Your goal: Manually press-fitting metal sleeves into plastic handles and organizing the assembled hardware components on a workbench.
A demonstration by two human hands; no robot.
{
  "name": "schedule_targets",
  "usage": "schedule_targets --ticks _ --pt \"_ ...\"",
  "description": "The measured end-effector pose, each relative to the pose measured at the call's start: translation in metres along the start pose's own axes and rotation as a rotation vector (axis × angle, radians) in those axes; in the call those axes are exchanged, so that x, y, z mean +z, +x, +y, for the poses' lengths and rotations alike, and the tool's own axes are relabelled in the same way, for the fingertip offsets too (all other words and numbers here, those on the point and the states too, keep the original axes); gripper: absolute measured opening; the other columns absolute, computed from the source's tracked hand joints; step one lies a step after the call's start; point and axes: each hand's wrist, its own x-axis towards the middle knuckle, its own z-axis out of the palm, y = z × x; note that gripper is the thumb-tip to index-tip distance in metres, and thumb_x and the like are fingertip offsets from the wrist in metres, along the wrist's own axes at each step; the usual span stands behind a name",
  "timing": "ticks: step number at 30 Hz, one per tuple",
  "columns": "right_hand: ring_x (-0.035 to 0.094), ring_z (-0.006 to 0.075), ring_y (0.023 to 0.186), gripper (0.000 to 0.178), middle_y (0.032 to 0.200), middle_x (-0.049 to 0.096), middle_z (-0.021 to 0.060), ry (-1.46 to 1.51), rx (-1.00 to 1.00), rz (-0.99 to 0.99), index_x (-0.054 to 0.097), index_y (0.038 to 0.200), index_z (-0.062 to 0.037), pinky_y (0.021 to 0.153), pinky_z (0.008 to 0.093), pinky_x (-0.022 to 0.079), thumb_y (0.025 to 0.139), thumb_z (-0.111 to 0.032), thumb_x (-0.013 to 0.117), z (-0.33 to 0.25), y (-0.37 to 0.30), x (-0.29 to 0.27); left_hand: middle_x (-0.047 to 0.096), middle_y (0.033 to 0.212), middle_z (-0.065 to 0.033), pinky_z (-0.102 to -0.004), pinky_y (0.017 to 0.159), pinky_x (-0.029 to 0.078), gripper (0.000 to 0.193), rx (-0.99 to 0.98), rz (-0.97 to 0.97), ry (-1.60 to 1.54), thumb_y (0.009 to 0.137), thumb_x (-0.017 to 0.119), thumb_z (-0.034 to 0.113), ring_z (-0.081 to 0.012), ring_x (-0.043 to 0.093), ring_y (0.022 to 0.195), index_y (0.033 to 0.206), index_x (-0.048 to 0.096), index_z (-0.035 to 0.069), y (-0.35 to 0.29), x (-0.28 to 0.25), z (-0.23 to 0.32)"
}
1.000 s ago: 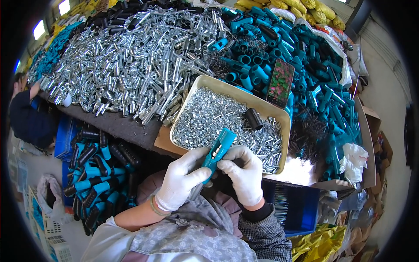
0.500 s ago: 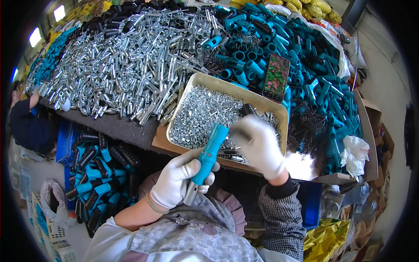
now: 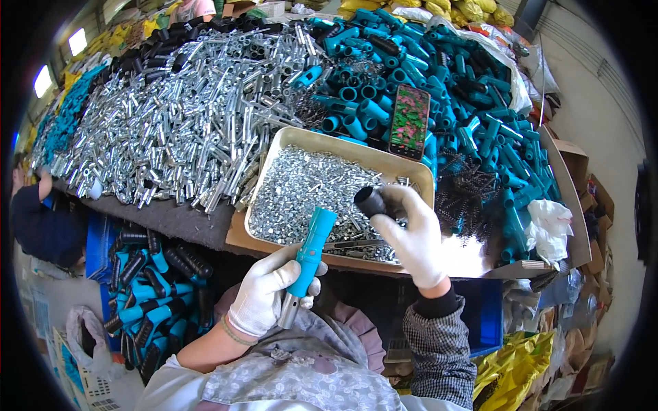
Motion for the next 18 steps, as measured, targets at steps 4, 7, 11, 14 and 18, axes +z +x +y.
schedule_targets --ticks 4,7,11,14,18 --pt "0.064 0.0284 0.096 0.037 0.1 0.065 0.0131 -0.071 -0.186 0.009 0.066 0.107 -0.0009 0.086 0.0351 0.051 0.072 -0.01 0.075 -0.004 -0.014 -0.009 0.062 0.114 -0.0178 -0.0306 0.068 0.056 0.05 -0.012 -0.008 0.042 0.1 0.058 0.02 -0.0187 0.064 0.087 0.139 0.043 -0.008 0.002 0.007 -0.003" --pt "0.064 0.0293 0.096 0.039 0.102 0.064 0.0142 -0.006 -0.146 0.066 0.065 0.11 -0.0006 0.086 0.0357 0.051 0.073 -0.008 0.074 -0.008 -0.021 -0.011 0.063 0.114 -0.0175 -0.0288 0.069 0.056 0.055 -0.021 -0.03 0.13 0.099 0.06 0.024 -0.0171 0.064 0.086 0.14 0.043 -0.008 0.002 0.01 -0.005" --pt "0.062 0.0338 0.099 0.042 0.105 0.063 0.0146 -0.021 -0.295 0.109 0.065 0.111 -0.0032 0.087 0.0394 0.05 0.071 -0.005 0.076 -0.012 -0.027 0.003 0.064 0.112 -0.0174 -0.0269 0.071 0.056 0.06 -0.07 -0.053 0.282 0.097 0.063 0.026 -0.0174 0.065 0.085 0.141 0.043 -0.009 0.0 0.014 -0.011" --pt "0.062 0.0321 0.1 0.045 0.105 0.062 0.0149 -0.106 -0.303 0.164 0.065 0.111 -0.0017 0.088 0.0381 0.051 0.068 -0.001 0.077 -0.013 -0.031 0.001 0.064 0.112 -0.0177 -0.0266 0.07 0.055 0.063 -0.058 -0.077 0.282 0.096 0.065 0.028 -0.0172 0.064 0.084 0.141 0.042 -0.01 0.0 0.014 -0.012" --pt "0.063 0.0321 0.099 0.043 0.104 0.063 0.014 -0.2 -0.323 0.115 0.068 0.107 -0.004 0.088 0.0394 0.051 0.065 -0.005 0.079 -0.013 -0.035 -0.018 0.062 0.111 -0.0184 -0.0285 0.065 0.054 0.068 0.026 -0.007 0.223 0.095 0.067 0.03 -0.0186 0.064 0.081 0.14 0.04 -0.012 0.002 0.015 -0.011"
